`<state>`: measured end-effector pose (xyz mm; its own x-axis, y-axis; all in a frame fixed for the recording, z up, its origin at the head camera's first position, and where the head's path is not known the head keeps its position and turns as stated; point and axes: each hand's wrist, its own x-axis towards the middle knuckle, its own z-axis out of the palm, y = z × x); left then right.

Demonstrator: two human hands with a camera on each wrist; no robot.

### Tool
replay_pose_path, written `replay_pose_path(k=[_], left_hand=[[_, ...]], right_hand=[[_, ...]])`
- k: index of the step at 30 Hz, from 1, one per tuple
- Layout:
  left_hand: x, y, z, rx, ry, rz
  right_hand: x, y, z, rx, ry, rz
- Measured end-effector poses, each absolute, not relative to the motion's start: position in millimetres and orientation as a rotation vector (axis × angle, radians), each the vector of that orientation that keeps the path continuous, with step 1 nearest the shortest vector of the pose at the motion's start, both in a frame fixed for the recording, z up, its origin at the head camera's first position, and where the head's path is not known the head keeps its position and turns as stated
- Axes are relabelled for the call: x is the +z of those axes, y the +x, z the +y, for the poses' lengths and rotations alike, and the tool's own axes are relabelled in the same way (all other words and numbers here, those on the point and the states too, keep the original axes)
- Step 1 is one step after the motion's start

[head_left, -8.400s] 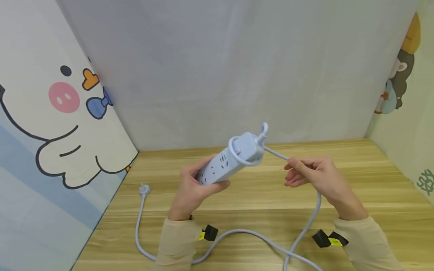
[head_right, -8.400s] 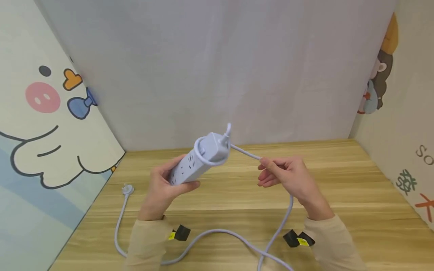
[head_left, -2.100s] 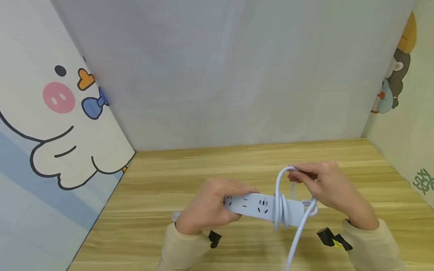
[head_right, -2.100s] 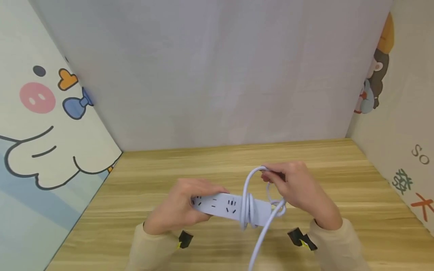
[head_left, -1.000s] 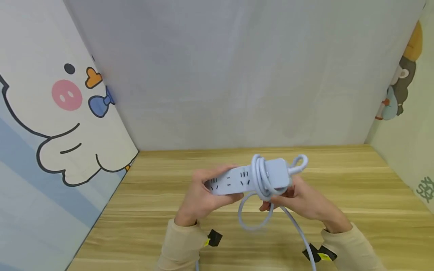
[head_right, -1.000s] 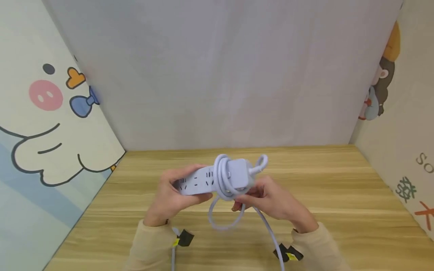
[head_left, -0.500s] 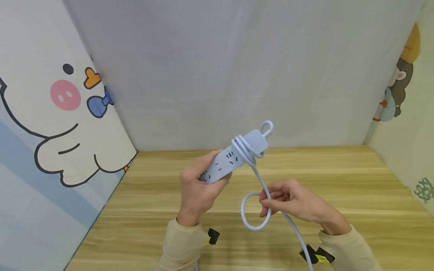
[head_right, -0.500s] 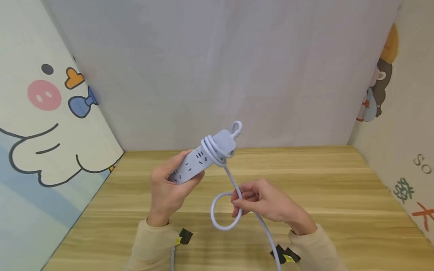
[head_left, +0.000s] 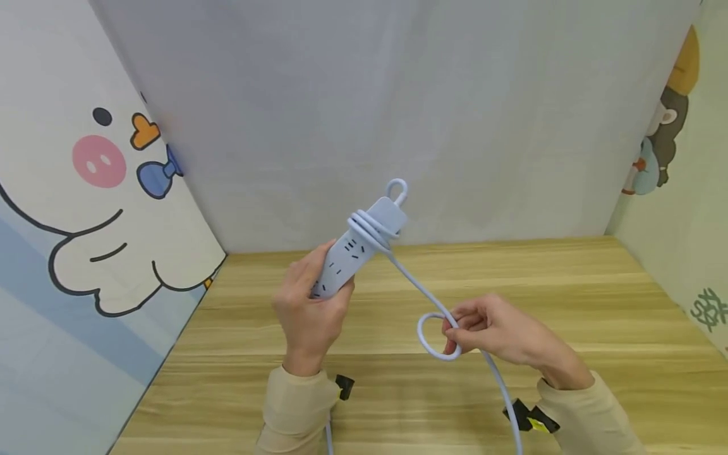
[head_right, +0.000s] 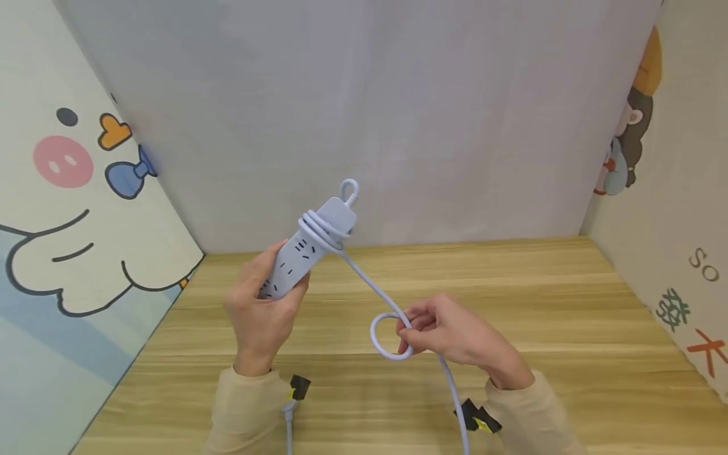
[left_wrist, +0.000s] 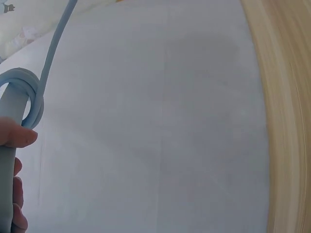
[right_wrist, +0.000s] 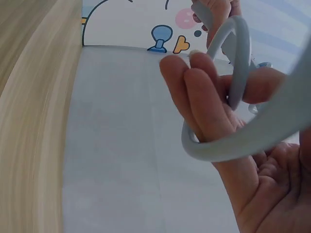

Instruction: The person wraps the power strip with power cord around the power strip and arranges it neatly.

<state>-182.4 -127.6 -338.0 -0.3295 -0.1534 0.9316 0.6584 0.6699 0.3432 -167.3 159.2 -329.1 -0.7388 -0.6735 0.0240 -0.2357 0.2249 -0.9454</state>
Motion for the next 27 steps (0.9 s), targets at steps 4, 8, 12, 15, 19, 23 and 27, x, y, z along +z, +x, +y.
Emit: replay_pose_path(k=[4, 8, 12, 15, 19, 23, 27], left_hand=[[-337, -183, -128, -0.805, -0.387, -1.718], [-337, -183, -128, -0.779, -0.373, -1.718], [-338, -183, -127, -0.719, -0.326, -1.711], [-339, -183, -128, -0.665, -0.291, -1.705], [-339, -184, -130, -0.638, -0.278, -1.711], [-338, -183, -132, -0.640, -0.280, -1.719], [-334, -181, -134, -0.626, -0.291, -1.694]], right_hand=[[-325, -169, 163, -1.533, -0.760, 2.191], [-321, -168, 169, -1.524, -0.724, 2.252], [-321, -166, 169, -1.465, -0.748, 2.274], [-321, -165, 169, -1.442, -0.748, 2.290], [-319, -164, 175, -1.432, -0.734, 2.316], [-316, -162, 178, -1.440, -0.746, 2.334], [-316, -164, 183, -1.498, -0.833, 2.276]])
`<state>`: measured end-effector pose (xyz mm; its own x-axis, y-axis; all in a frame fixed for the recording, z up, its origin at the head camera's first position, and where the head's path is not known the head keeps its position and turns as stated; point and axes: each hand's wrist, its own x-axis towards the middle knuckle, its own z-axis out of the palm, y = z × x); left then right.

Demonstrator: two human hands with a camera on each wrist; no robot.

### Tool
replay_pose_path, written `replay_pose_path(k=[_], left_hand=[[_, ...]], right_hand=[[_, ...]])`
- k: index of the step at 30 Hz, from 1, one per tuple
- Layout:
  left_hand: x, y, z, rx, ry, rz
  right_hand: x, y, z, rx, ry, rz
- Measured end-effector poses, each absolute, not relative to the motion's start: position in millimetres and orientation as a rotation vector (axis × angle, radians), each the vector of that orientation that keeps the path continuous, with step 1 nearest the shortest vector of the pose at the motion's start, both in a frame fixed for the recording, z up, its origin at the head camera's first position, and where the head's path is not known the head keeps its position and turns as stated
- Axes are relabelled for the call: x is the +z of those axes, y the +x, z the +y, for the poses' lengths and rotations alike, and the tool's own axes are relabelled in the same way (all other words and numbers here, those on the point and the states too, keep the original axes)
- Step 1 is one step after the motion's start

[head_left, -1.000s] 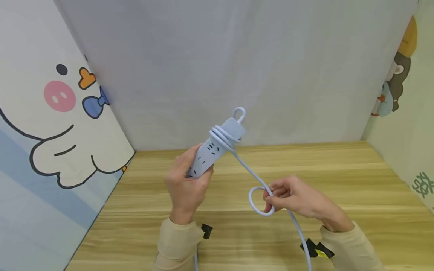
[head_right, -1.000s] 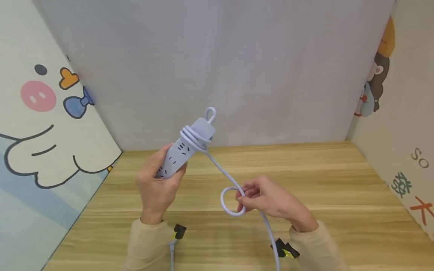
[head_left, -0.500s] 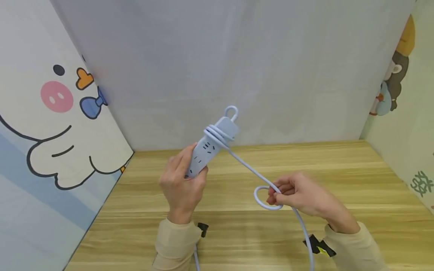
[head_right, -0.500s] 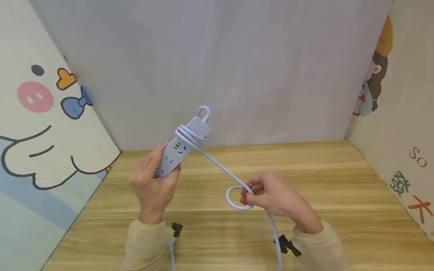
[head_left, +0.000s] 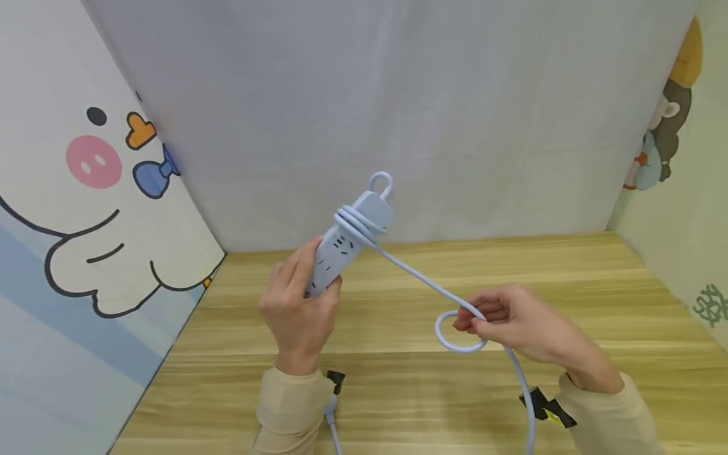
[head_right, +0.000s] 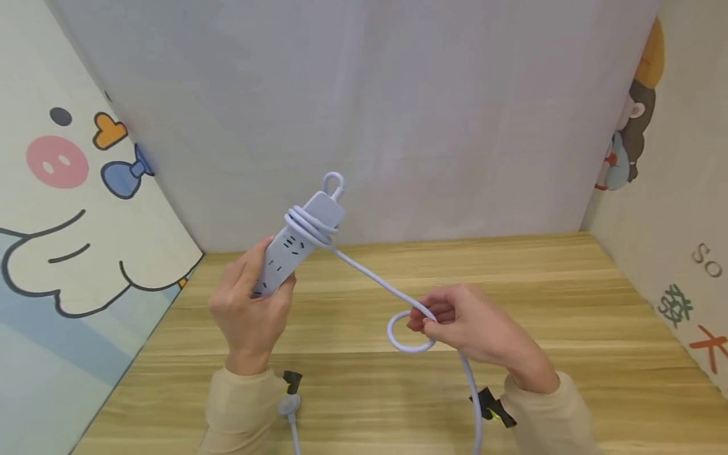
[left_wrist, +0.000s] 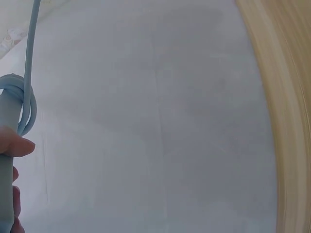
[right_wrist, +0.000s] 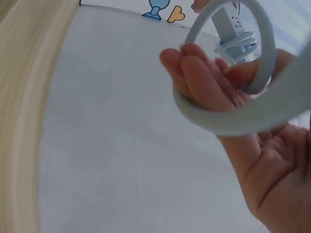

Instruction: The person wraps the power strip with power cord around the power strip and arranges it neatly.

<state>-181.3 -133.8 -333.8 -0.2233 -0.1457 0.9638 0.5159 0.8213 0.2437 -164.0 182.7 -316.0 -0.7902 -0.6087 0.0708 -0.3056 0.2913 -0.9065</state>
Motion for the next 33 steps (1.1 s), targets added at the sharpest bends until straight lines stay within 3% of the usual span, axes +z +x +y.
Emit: replay_pose_path(k=[11, 24, 33], left_hand=[[-321, -178, -134, -0.504, -0.333, -1.578], [-326, -181, -165, -0.598, -0.037, -1.582], [-339, -187, -165, -0.418, -0.045, -1.959]], right_hand=[[-329, -177, 185, -1.519, -0.919, 2.167], [-318, -173, 200, -1.579, -0.902, 2.164], [-314, -161, 206, -1.598, -1.387, 1.994]])
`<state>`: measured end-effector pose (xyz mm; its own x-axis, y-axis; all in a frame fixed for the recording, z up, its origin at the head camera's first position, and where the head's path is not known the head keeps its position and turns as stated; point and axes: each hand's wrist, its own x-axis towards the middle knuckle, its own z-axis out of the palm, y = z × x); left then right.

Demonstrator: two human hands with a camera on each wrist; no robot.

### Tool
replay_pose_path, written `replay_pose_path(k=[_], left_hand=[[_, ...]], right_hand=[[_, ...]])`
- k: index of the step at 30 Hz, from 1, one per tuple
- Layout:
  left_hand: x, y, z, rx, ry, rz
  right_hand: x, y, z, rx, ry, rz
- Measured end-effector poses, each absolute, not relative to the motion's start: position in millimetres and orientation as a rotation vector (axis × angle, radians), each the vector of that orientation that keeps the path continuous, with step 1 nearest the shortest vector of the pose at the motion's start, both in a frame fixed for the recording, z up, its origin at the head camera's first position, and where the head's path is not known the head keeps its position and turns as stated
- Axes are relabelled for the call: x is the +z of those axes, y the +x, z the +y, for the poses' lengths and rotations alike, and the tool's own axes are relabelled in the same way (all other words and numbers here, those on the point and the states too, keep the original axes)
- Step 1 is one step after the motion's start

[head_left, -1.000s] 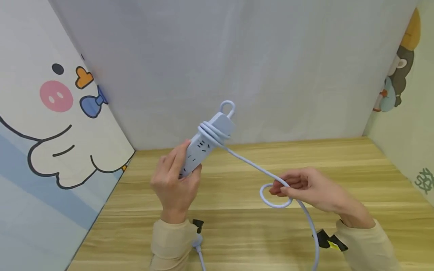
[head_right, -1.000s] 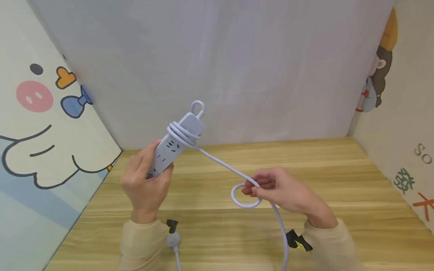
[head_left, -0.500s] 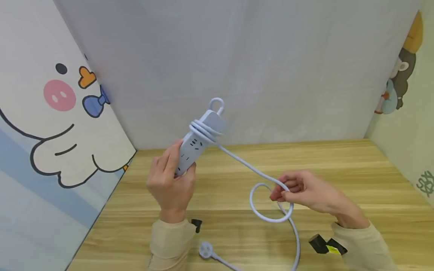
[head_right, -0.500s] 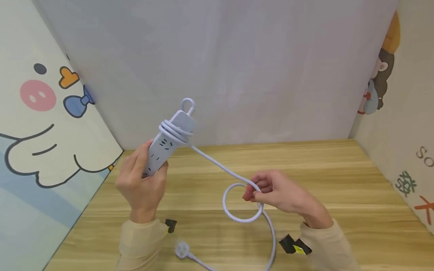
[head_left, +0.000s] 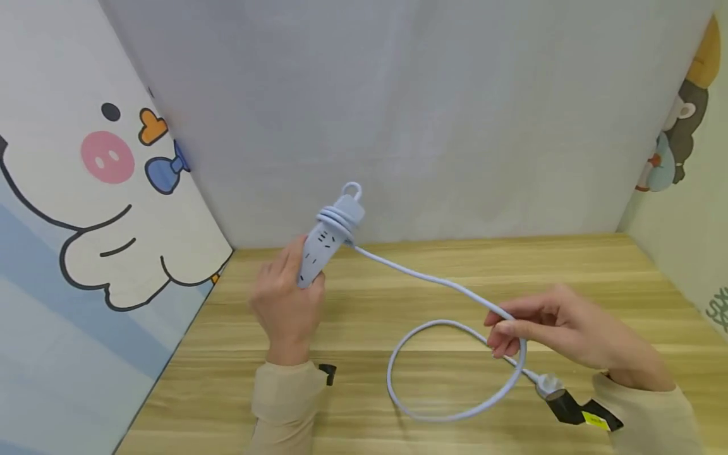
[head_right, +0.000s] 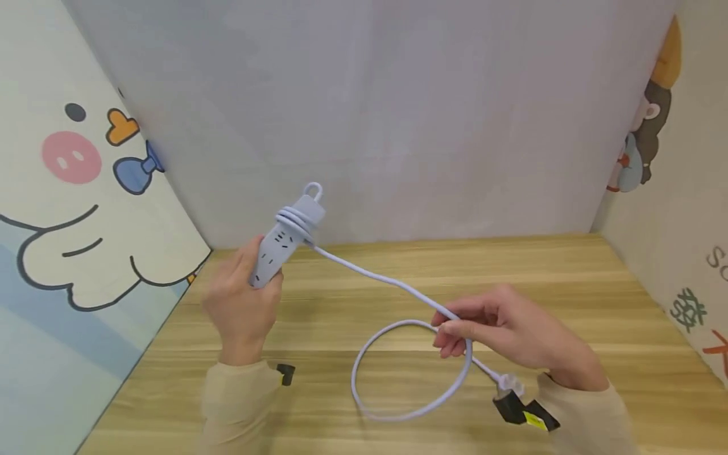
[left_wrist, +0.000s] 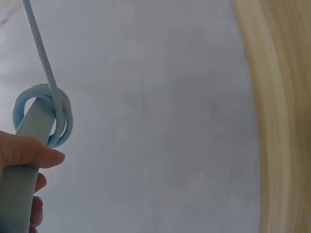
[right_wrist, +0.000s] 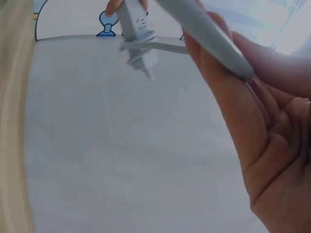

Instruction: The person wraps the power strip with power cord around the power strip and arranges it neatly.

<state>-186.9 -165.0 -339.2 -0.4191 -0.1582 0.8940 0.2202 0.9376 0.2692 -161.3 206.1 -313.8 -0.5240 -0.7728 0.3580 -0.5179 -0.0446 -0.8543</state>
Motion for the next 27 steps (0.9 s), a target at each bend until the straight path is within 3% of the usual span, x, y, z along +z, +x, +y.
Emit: replay_pose_path(k=[7, 13, 27], left_hand=[[-349, -183, -145, -0.300, -0.193, -2.483], [-340, -172, -139, -0.309, -0.451, -2.771], [-325, -148, -108, -0.484, -1.314, -2.868]], right_hand=[[-306, -145, 208, -1.525, -1.650, 2.473], [-305, -155, 202, -1.780, -1.869, 2.671], [-326, -181, 192, -1.705, -1.477, 3.063]])
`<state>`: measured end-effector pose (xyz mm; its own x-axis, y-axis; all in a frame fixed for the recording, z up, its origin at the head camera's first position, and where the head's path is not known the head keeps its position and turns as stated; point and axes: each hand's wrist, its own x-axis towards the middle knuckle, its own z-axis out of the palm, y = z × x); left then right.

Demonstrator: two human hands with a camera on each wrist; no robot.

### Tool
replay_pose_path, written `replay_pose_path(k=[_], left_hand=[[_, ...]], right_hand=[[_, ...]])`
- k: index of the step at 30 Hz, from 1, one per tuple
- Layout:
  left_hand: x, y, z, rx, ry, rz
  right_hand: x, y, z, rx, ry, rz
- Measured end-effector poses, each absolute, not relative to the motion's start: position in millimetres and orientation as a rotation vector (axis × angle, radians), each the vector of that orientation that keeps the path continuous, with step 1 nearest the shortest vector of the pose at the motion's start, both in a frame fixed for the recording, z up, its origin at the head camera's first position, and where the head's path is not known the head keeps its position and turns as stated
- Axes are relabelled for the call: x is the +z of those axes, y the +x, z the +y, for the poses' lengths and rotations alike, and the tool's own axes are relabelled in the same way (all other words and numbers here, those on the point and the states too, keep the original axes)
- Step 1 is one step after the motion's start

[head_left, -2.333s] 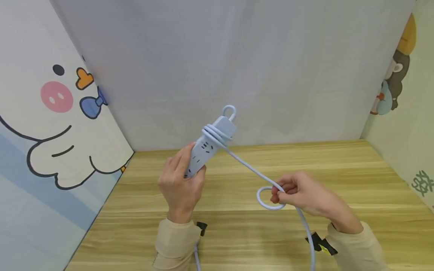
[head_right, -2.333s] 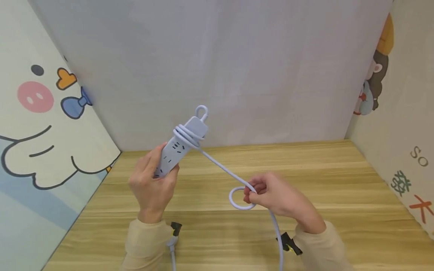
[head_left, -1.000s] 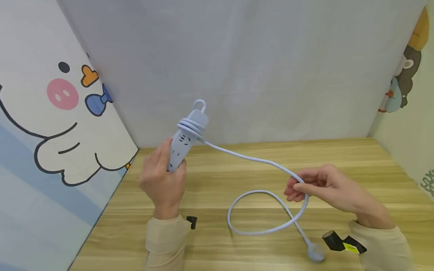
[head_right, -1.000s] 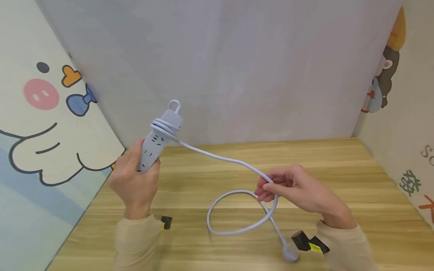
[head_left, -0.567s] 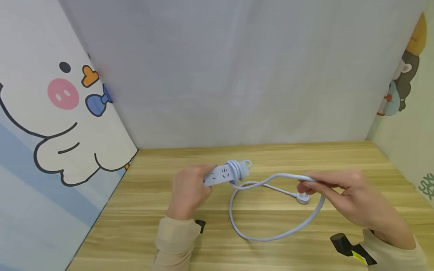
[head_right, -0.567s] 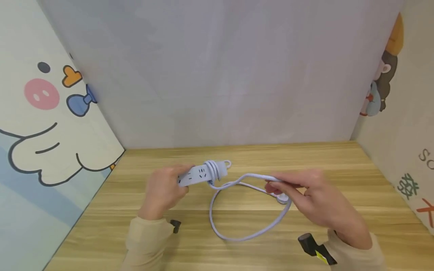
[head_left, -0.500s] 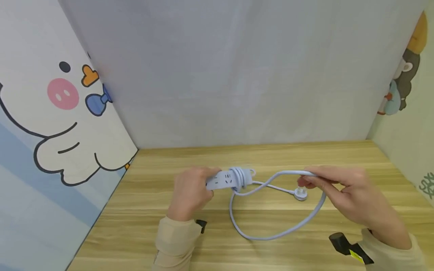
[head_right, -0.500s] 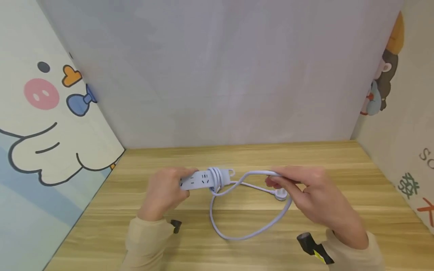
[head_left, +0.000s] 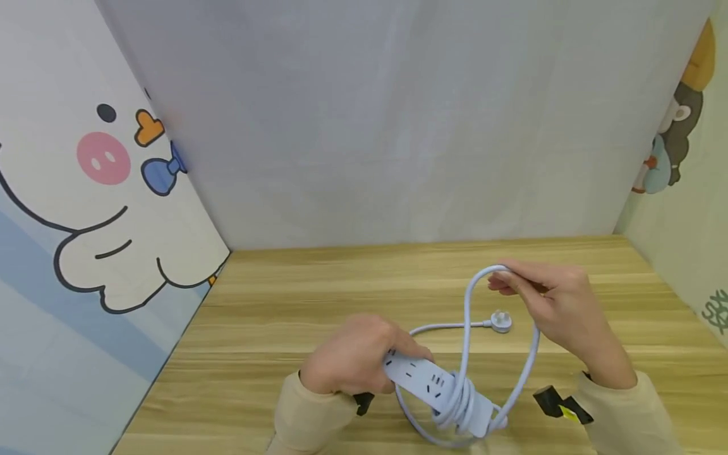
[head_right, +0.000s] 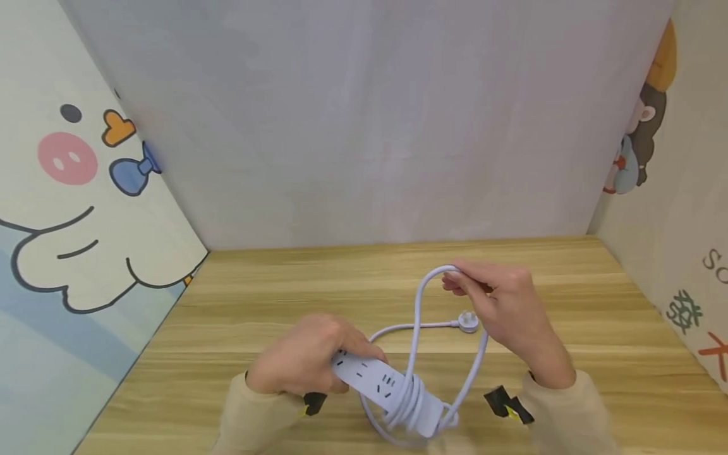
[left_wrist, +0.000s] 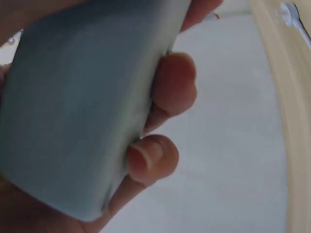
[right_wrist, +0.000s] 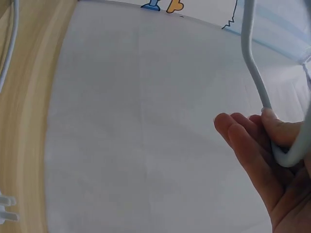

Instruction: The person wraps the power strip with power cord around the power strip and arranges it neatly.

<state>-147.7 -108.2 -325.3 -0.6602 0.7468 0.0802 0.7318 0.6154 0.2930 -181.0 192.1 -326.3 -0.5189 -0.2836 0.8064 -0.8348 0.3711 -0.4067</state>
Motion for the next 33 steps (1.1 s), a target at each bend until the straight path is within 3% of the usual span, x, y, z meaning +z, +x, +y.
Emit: replay_pose_path(k=[7, 12, 19, 24, 33], left_hand=[[-319, -146, -118, 0.959, 1.626, 2.589], [-317, -150, -133, 1.473, 1.632, 2.478], [-322, -159, -136, 2.012, 1.300, 2.466], [-329, -167, -133, 2.304, 1.061, 2.657], [-337, -188, -158, 2.357, 0.484, 3.401]], right_hand=[[-336, -191, 188, 1.120, 0.891, -2.193], [-349, -198, 181, 1.196, 0.991, -2.198], [-363, -191, 158, 1.069, 1.068, -2.207], [-358, -177, 141, 1.345, 1.178, -2.338], [-349, -166, 141, 1.503, 1.180, -2.602]])
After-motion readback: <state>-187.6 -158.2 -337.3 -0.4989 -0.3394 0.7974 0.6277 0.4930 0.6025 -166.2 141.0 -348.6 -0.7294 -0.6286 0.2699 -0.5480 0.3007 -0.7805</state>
